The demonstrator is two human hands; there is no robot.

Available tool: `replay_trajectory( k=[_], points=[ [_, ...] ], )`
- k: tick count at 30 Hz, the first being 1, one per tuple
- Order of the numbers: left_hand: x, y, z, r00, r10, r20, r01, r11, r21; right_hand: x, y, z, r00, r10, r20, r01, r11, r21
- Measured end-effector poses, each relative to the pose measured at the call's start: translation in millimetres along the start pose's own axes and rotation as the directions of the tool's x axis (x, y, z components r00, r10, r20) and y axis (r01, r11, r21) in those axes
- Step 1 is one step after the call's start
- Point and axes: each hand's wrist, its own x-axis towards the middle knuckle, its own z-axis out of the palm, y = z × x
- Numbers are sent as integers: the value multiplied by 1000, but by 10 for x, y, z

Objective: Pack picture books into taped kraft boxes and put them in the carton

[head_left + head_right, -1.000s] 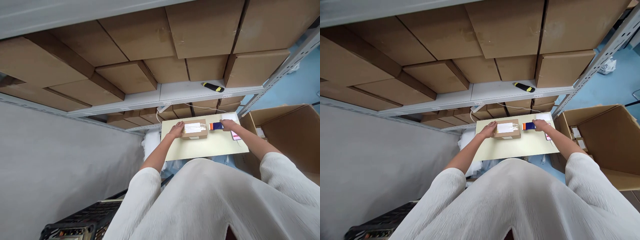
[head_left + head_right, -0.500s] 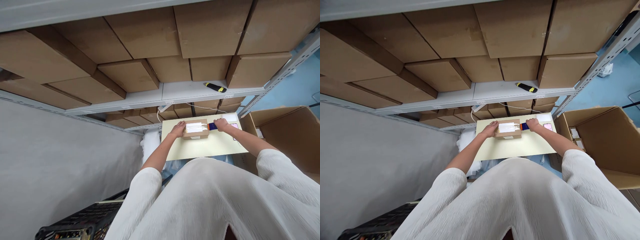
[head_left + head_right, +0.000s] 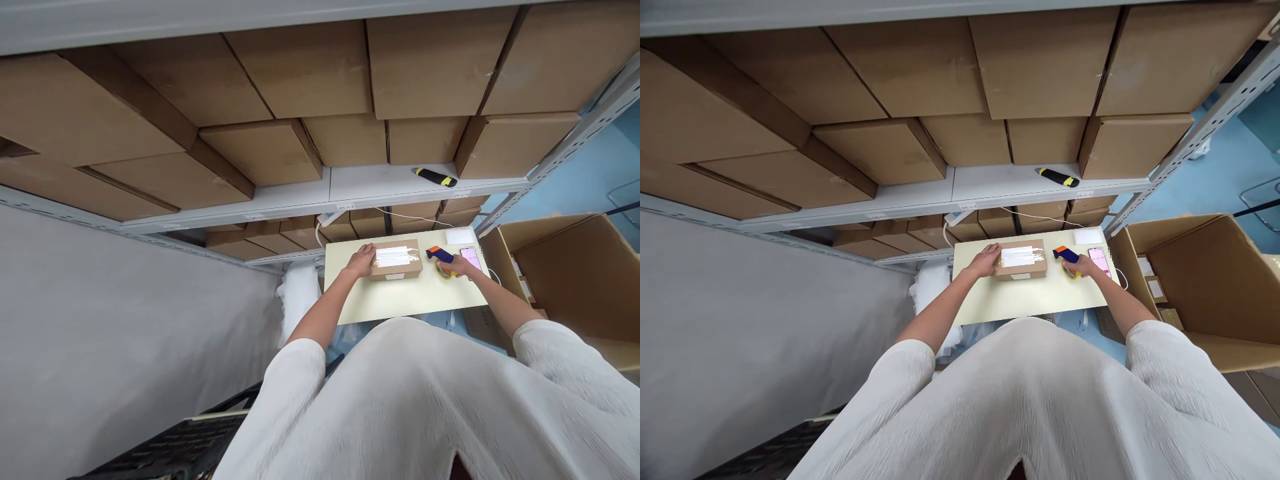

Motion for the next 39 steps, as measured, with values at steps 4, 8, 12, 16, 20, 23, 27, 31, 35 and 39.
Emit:
replay_trajectory(
  k=[4, 8, 12, 16, 20, 23, 27, 31, 35, 39],
  points=[
    [0, -11, -4, 1000, 16, -9, -16, 1000, -20, -237, 164, 69, 989, 146, -23, -136, 958, 254],
    [-4, -3, -27, 1000, 24, 0, -25, 1000, 12, -425, 130, 108, 987, 137, -85, -94, 918, 386],
    [-12, 7, -30, 999, 37, -15, -37, 999, 3, -576, -96, 9, 982, -27, -187, 96, 922, 375],
    [-31, 15, -10, 998, 50, -35, -49, 999, 11, -690, -594, -270, 862, -351, -366, 411, 907, 96],
    [-52, 20, 16, 997, 56, -53, -56, 998, 11, -705, -1353, -568, 625, -674, -394, 641, 731, -233],
    [-52, 23, 39, 997, 57, -58, -57, 998, 2, -619, -1922, -679, 445, -826, -345, 718, 559, -413],
    [-36, 21, 66, 997, 55, -58, -56, 998, -20, -393, -2487, -673, 352, -911, -214, 698, 408, -588],
    [-42, 18, 89, 997, 60, -56, -63, 997, -51, -98, -2847, -610, 370, -913, -172, 663, 389, -639],
    [-88, 24, 121, 995, 74, -68, -78, 995, -68, 158, -3028, -564, 401, -901, -166, 651, 408, -640],
    [-136, 31, 149, 994, 82, -74, -89, 991, -97, 226, -3070, -511, 412, -887, -211, 636, 445, -631]
  ],
)
